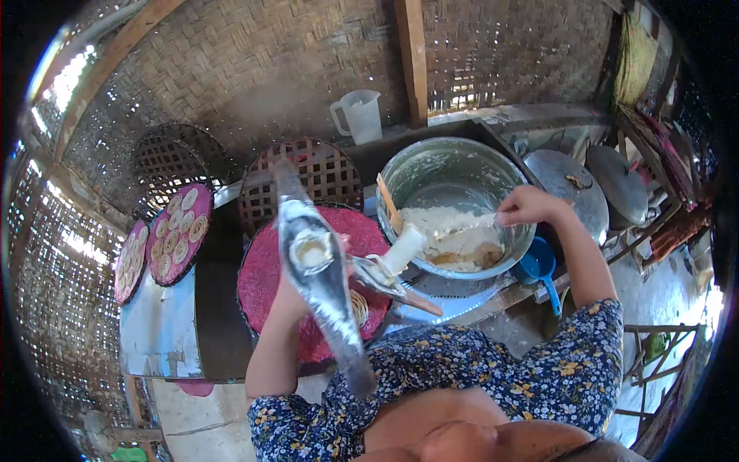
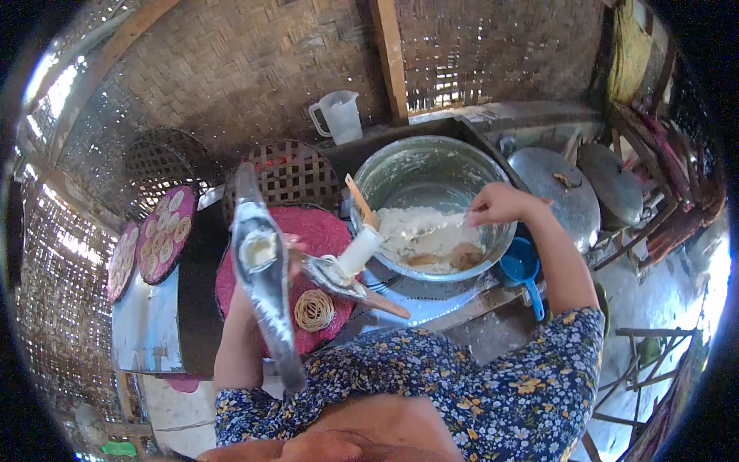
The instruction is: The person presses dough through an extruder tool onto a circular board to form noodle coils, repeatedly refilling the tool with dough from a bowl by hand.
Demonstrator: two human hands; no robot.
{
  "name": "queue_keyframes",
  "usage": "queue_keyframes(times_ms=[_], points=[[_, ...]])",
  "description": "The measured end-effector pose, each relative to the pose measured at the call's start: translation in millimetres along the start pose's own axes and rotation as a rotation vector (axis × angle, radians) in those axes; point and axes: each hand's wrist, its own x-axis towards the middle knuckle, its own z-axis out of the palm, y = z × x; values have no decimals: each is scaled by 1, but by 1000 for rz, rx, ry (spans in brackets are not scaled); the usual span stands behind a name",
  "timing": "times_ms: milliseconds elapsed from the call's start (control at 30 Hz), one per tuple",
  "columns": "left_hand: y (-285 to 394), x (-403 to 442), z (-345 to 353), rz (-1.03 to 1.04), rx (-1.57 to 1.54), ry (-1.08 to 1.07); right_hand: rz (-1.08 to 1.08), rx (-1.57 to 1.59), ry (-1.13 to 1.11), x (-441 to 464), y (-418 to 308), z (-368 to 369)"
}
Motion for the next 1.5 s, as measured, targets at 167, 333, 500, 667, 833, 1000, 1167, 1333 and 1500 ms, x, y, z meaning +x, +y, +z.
queue_keyframes(times_ms=[167,333,500,667,833,1000,1167,1333,1500], points=[[-25,48,21,33,319,-69,-298,247,68,-27,-54,-52],[-23,68,51,237,491,-105,-408,277,22,-27,-102,-62],[-3,61,56,239,781,-150,-525,-436,322,-30,-138,-73],[-9,66,61,245,740,-99,-781,-852,611,-37,-194,-54],[-20,73,61,143,711,-43,-853,-1234,718,-25,-208,0],[-15,72,59,151,724,-24,-1023,-1205,945,-18,-197,9],[-30,85,29,204,482,-38,-828,-859,1084,-68,-182,-27],[-26,91,36,-12,-667,-100,-359,426,962,-21,-129,25],[-33,91,62,403,578,-14,-347,830,649,6,-140,61]])
